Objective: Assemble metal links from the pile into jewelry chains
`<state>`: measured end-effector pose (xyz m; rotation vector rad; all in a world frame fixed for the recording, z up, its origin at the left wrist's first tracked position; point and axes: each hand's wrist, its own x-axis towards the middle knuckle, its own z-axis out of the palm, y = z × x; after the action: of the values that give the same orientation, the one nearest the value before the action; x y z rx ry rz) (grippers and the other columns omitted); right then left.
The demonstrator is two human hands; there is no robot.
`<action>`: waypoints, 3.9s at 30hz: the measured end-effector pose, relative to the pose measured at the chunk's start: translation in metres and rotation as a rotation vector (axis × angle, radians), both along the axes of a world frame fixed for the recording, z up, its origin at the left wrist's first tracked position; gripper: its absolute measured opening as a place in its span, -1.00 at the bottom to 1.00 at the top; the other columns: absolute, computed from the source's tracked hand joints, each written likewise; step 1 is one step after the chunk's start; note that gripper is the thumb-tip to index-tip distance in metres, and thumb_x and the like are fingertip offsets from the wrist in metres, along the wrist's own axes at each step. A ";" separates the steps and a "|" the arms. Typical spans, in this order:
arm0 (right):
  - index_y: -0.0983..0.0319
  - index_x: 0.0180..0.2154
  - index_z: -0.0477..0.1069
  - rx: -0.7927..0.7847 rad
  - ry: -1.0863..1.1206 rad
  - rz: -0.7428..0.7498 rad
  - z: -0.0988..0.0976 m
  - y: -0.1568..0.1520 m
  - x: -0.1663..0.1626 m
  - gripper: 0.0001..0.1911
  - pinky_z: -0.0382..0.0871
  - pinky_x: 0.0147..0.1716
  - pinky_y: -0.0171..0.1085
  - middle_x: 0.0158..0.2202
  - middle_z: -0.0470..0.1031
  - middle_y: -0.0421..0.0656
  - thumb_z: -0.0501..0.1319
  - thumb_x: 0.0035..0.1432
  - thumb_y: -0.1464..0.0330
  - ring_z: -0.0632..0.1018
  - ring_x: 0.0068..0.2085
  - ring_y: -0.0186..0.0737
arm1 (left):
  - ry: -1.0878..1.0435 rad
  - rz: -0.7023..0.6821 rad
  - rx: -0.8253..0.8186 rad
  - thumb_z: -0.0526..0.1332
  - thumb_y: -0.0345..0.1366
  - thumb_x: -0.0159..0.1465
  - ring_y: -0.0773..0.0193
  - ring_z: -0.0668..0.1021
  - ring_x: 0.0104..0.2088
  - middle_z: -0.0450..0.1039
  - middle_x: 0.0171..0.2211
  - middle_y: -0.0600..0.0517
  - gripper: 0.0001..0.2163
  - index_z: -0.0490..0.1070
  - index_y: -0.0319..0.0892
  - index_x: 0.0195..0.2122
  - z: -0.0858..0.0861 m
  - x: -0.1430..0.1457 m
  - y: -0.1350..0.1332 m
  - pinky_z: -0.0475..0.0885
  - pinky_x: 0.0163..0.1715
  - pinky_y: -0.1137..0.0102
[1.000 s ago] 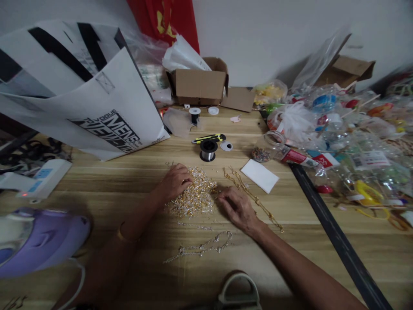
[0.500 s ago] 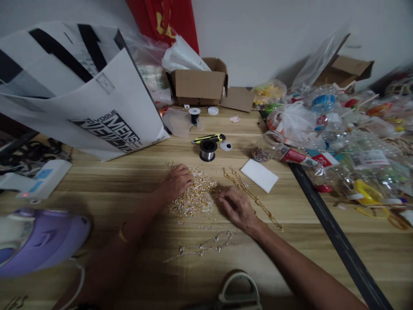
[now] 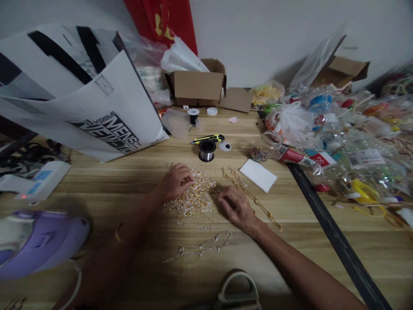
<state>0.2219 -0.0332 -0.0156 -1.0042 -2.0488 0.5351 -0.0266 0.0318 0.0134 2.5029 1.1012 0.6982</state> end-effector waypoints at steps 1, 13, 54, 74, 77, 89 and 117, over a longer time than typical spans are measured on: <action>0.21 -0.31 0.35 0.004 0.004 -0.002 0.000 0.000 0.000 -0.90 0.32 -0.33 -0.25 -0.39 0.43 -0.13 0.08 0.23 0.38 0.42 -0.34 -0.23 | -0.023 -0.038 -0.027 0.19 -0.37 0.18 0.16 0.41 -0.17 0.44 -0.44 0.00 -0.92 0.42 -0.18 -0.46 0.003 0.003 -0.002 0.31 -0.08 0.24; 0.21 -0.31 0.34 0.023 0.007 0.003 0.002 0.000 -0.001 -0.90 0.31 -0.32 -0.26 -0.39 0.43 -0.14 0.07 0.24 0.39 0.42 -0.33 -0.25 | 0.074 -0.362 -0.175 0.25 -0.41 0.12 0.07 0.22 0.14 0.36 -0.11 -0.05 -0.92 0.51 -0.14 -0.48 0.020 0.040 -0.041 0.19 0.13 0.17; 0.22 -0.32 0.34 0.009 -0.013 -0.002 -0.004 0.000 0.001 -0.92 0.32 -0.33 -0.26 -0.40 0.42 -0.14 0.09 0.22 0.40 0.43 -0.34 -0.24 | 0.005 0.114 0.004 0.23 -0.37 0.16 0.16 0.43 -0.19 0.48 -0.42 -0.01 -0.92 0.49 -0.17 -0.46 -0.013 -0.002 0.004 0.31 -0.09 0.22; 0.22 -0.31 0.35 0.000 -0.015 0.003 -0.004 0.001 0.001 -0.90 0.33 -0.32 -0.26 -0.38 0.43 -0.13 0.08 0.23 0.38 0.44 -0.33 -0.24 | 0.102 0.118 -0.015 0.20 -0.38 0.19 0.15 0.42 -0.16 0.50 -0.39 -0.02 -0.89 0.51 -0.17 -0.43 -0.014 -0.001 0.002 0.30 -0.06 0.22; 0.21 -0.32 0.35 0.004 -0.008 0.002 -0.003 0.001 0.001 -0.90 0.32 -0.33 -0.26 -0.39 0.43 -0.14 0.09 0.23 0.37 0.44 -0.34 -0.23 | 0.086 0.111 -0.019 0.17 -0.42 0.18 0.14 0.42 -0.14 0.52 -0.36 -0.02 -0.87 0.52 -0.16 -0.42 -0.014 -0.003 0.003 0.31 -0.06 0.19; 0.21 -0.30 0.34 0.001 -0.014 0.009 -0.001 0.000 0.001 -0.90 0.31 -0.34 -0.26 -0.39 0.41 -0.13 0.08 0.23 0.38 0.42 -0.34 -0.24 | 0.096 0.129 0.028 0.22 -0.38 0.16 0.14 0.44 -0.16 0.49 -0.37 -0.03 -0.91 0.49 -0.17 -0.47 -0.018 -0.003 0.004 0.32 -0.09 0.22; 0.22 -0.32 0.35 0.011 0.015 0.010 0.001 0.000 -0.001 -0.90 0.34 -0.33 -0.26 -0.39 0.43 -0.13 0.08 0.23 0.39 0.44 -0.33 -0.25 | 0.114 0.109 0.094 0.17 -0.44 0.14 0.12 0.39 -0.16 0.43 -0.43 -0.02 -0.93 0.39 -0.18 -0.46 -0.009 0.003 -0.001 0.26 -0.10 0.22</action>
<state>0.2210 -0.0330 -0.0141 -0.9816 -2.0426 0.5349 -0.0236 0.0304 0.0048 2.6059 1.2818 0.6579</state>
